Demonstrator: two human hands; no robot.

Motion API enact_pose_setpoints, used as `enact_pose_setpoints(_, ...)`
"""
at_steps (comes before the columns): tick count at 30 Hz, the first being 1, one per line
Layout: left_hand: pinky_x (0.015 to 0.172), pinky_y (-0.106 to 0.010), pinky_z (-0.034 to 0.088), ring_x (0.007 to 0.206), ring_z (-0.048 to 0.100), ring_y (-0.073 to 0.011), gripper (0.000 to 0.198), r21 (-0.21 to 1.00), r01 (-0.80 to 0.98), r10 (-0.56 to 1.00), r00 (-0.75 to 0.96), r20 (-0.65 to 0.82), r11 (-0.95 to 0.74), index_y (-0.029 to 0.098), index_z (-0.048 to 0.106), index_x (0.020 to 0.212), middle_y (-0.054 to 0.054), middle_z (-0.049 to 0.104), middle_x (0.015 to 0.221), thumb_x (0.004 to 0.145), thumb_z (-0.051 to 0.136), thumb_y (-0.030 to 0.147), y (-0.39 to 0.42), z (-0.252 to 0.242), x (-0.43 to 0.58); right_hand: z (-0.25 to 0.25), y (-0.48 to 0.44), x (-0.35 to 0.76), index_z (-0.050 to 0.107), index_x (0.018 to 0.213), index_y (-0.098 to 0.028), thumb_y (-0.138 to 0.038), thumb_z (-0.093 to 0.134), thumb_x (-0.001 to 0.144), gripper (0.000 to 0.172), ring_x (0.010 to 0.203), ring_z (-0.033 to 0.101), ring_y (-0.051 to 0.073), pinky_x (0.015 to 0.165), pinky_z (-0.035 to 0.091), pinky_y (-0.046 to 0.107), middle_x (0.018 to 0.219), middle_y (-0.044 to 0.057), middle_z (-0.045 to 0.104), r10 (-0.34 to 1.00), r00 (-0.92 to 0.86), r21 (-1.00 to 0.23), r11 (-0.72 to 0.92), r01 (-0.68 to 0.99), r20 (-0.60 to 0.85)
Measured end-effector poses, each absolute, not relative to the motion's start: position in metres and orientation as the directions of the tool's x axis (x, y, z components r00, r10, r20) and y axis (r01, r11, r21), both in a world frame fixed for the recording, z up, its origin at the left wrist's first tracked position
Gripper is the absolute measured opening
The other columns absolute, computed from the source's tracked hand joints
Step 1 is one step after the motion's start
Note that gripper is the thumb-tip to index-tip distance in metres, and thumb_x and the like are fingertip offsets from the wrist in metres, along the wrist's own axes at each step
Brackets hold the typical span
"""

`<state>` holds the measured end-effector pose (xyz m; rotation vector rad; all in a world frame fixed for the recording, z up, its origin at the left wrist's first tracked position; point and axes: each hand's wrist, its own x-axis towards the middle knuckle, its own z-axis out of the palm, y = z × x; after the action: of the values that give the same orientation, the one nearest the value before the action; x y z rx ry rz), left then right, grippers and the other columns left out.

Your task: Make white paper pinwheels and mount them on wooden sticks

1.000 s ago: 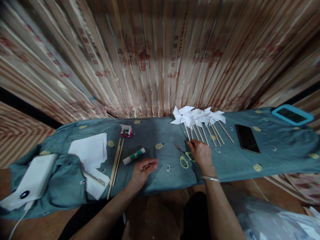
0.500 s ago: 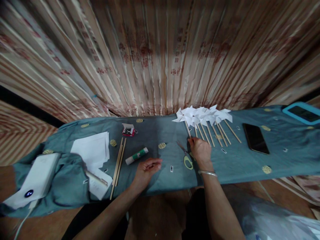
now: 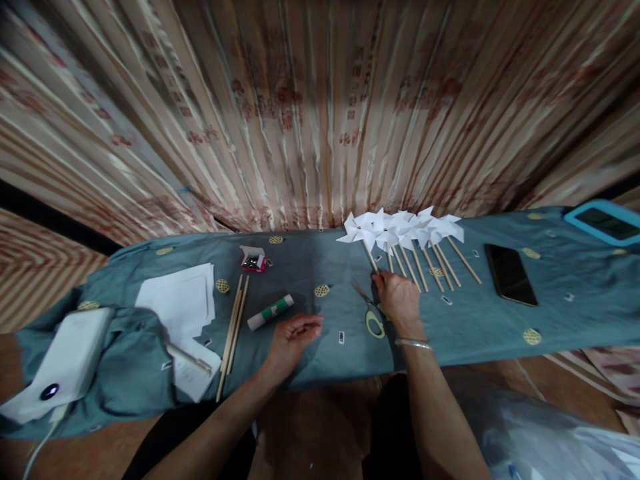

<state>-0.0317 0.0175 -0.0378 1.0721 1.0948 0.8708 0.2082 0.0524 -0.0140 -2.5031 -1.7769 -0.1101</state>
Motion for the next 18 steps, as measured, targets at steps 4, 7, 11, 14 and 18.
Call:
enact_pose_setpoints(4, 0.07, -0.024, 0.048, 0.073, 0.062, -0.0145, 0.018, 0.959, -0.052, 0.933, 0.254, -0.256, 0.278, 0.019, 0.079, 0.085, -0.004, 0.069, 0.079, 0.068, 0.071, 0.021, 0.018, -0.038, -0.031, -0.015, 0.051, 0.208, 0.074, 0.089, -0.018, -0.039, 0.051, 0.094, 0.031, 0.07, 0.069, 0.022, 0.058, 0.033, 0.03, 0.079, 0.015, 0.075, 0.935, 0.336, 0.004, -0.339, 0.941, 0.116)
enact_pose_setpoints(7, 0.069, -0.024, 0.048, 0.072, 0.062, -0.0142, 0.019, 0.96, -0.05, 0.933, 0.253, -0.256, 0.277, 0.019, 0.079, 0.085, -0.004, 0.069, 0.079, 0.068, 0.072, 0.021, 0.018, -0.038, -0.031, -0.015, 0.05, 0.21, 0.073, 0.087, -0.018, -0.041, 0.052, 0.094, 0.032, 0.066, 0.067, 0.021, 0.057, 0.031, 0.03, 0.076, 0.013, 0.074, 0.933, 0.332, -0.007, -0.334, 0.943, 0.14)
enact_pose_setpoints(11, 0.069, -0.023, 0.048, 0.073, 0.062, -0.0144, 0.019, 0.961, -0.058, 0.936, 0.249, -0.247, 0.269, 0.018, 0.079, 0.085, -0.004, 0.069, 0.079, 0.067, 0.072, 0.023, 0.018, -0.04, -0.03, -0.013, 0.049, 0.22, 0.072, 0.091, -0.015, -0.036, 0.051, 0.094, 0.03, 0.069, 0.064, 0.022, 0.059, 0.032, 0.031, 0.077, 0.014, 0.072, 0.903, 0.356, -0.049, -0.355, 0.934, 0.24)
enact_pose_setpoints(14, 0.068, -0.024, 0.048, 0.072, 0.062, -0.0145, 0.02, 0.958, -0.058, 0.934, 0.247, -0.257, 0.279, 0.018, 0.079, 0.085, -0.004, 0.069, 0.079, 0.067, 0.072, 0.024, 0.018, -0.041, -0.031, -0.012, 0.048, 0.229, 0.07, 0.095, -0.013, -0.035, 0.053, 0.093, 0.028, 0.077, 0.064, 0.026, 0.062, 0.034, 0.032, 0.082, 0.017, 0.072, 0.883, 0.398, -0.07, -0.394, 0.917, 0.249)
enact_pose_setpoints(18, 0.068, -0.024, 0.047, 0.072, 0.062, -0.0145, 0.02, 0.96, -0.051, 0.934, 0.249, -0.255, 0.276, 0.018, 0.079, 0.085, -0.004, 0.069, 0.079, 0.067, 0.071, 0.024, 0.019, -0.039, -0.031, -0.013, 0.049, 0.231, 0.071, 0.092, -0.013, -0.039, 0.057, 0.091, 0.029, 0.074, 0.062, 0.026, 0.061, 0.034, 0.033, 0.078, 0.016, 0.07, 0.884, 0.433, -0.059, -0.429, 0.901, 0.176)
